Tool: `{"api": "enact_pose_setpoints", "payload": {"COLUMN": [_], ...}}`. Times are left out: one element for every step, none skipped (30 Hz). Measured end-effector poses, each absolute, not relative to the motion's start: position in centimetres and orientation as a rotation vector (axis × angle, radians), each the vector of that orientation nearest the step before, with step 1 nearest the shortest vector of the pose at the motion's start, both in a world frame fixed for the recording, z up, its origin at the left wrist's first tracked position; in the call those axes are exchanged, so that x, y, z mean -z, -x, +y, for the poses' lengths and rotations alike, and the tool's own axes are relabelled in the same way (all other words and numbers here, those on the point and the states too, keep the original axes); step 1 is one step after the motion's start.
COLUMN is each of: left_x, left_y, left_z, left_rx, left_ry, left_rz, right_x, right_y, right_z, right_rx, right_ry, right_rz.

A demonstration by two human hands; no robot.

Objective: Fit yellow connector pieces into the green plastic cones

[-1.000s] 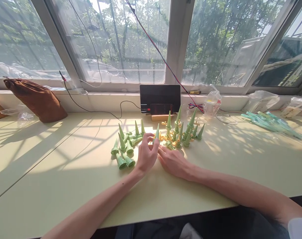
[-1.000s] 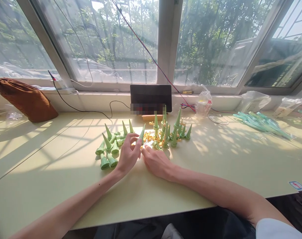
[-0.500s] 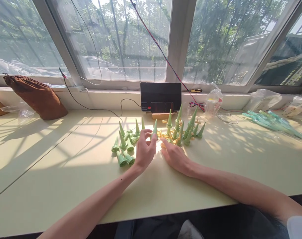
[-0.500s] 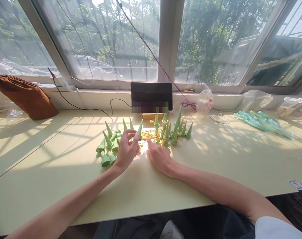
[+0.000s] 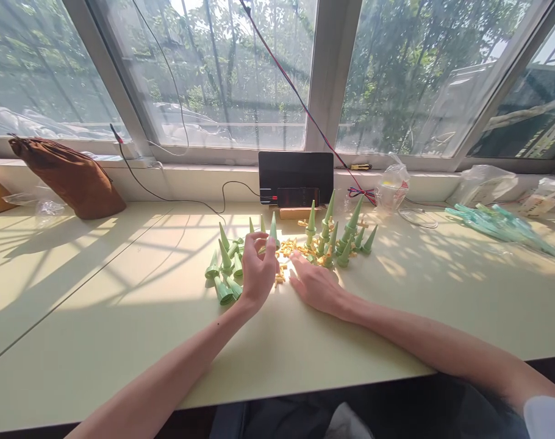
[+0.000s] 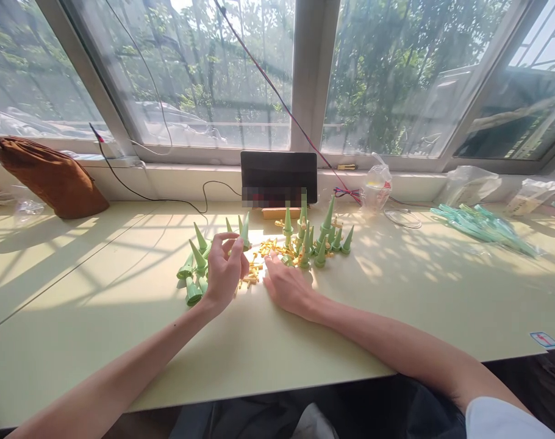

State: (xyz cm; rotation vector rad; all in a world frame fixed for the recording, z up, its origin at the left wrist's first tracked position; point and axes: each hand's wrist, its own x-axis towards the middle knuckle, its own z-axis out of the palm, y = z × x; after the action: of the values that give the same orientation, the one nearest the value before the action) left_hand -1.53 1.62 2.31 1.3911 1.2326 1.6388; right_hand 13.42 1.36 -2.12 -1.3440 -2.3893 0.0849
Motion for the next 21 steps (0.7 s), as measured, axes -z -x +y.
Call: {"api": "enact_pose_setpoints", "payload": {"left_x": [-2.35, -2.39, -2.41, -2.42, -2.42, -2.41, -2.39, -2.37, -2.36, -2.34, -2.34, -2.34, -2.35, -2.36, -2.37, -2.38, -2.38, -2.37, -2.32, -2.25, -2.14], "left_y": [1.57, 1.61, 1.64, 1.66, 1.67, 1.67, 1.66, 1.65, 1.62, 1.6, 1.58, 1.57, 1.56, 1.56, 1.57, 1.58, 1.59, 1.59, 1.57, 1.55, 1.5], "left_z": [1.67, 1.71, 1.74, 1.75, 1.76, 1.75, 1.72, 1.69, 1.65, 1.61, 1.57, 1.52, 1.48, 1.43, 1.39, 1.36, 1.33, 1.31, 1.3, 1.31, 1.32], "left_rx": [-1.649, -1.657, -1.661, -1.664, -1.664, -1.662, -1.66, -1.657, -1.651, -1.645, -1.64, -1.635, -1.632, -1.629, -1.629, -1.628, -1.628, -1.626, -1.62, -1.61, -1.595], "left_ry": [-1.385, -1.381, -1.378, -1.376, -1.375, -1.375, -1.374, -1.374, -1.376, -1.379, -1.382, -1.386, -1.39, -1.393, -1.396, -1.398, -1.401, -1.404, -1.408, -1.412, -1.416], "left_rz": [1.23, 1.227, 1.223, 1.219, 1.217, 1.216, 1.218, 1.22, 1.221, 1.224, 1.226, 1.229, 1.231, 1.235, 1.239, 1.241, 1.241, 1.241, 1.239, 1.236, 1.23], "right_x": [2.09, 2.05, 1.99, 1.92, 1.85, 1.76, 1.68, 1.61, 1.55, 1.5, 1.47, 1.46, 1.47, 1.5, 1.55, 1.61, 1.68, 1.74, 1.8, 1.85, 1.89], "right_y": [-13.38, -13.36, -13.34, -13.33, -13.33, -13.33, -13.35, -13.37, -13.38, -13.4, -13.42, -13.44, -13.46, -13.48, -13.5, -13.52, -13.54, -13.57, -13.6, -13.62, -13.65], "right_z": [1.38, 1.4, 1.42, 1.43, 1.43, 1.42, 1.38, 1.32, 1.24, 1.15, 1.05, 0.95, 0.86, 0.79, 0.74, 0.73, 0.73, 0.77, 0.82, 0.88, 0.95], "right_rx": [-0.084, -0.084, -0.086, -0.092, -0.099, -0.106, -0.112, -0.113, -0.109, -0.1, -0.087, -0.071, -0.051, -0.028, -0.005, 0.016, 0.034, 0.045, 0.051, 0.051, 0.05], "right_ry": [1.308, 1.269, 1.231, 1.195, 1.167, 1.146, 1.133, 1.129, 1.133, 1.141, 1.152, 1.165, 1.18, 1.196, 1.215, 1.235, 1.254, 1.268, 1.272, 1.265, 1.251], "right_rz": [-2.409, -2.427, -2.445, -2.466, -2.485, -2.502, -2.515, -2.523, -2.525, -2.524, -2.52, -2.516, -2.512, -2.509, -2.503, -2.497, -2.489, -2.48, -2.473, -2.471, -2.473]}}
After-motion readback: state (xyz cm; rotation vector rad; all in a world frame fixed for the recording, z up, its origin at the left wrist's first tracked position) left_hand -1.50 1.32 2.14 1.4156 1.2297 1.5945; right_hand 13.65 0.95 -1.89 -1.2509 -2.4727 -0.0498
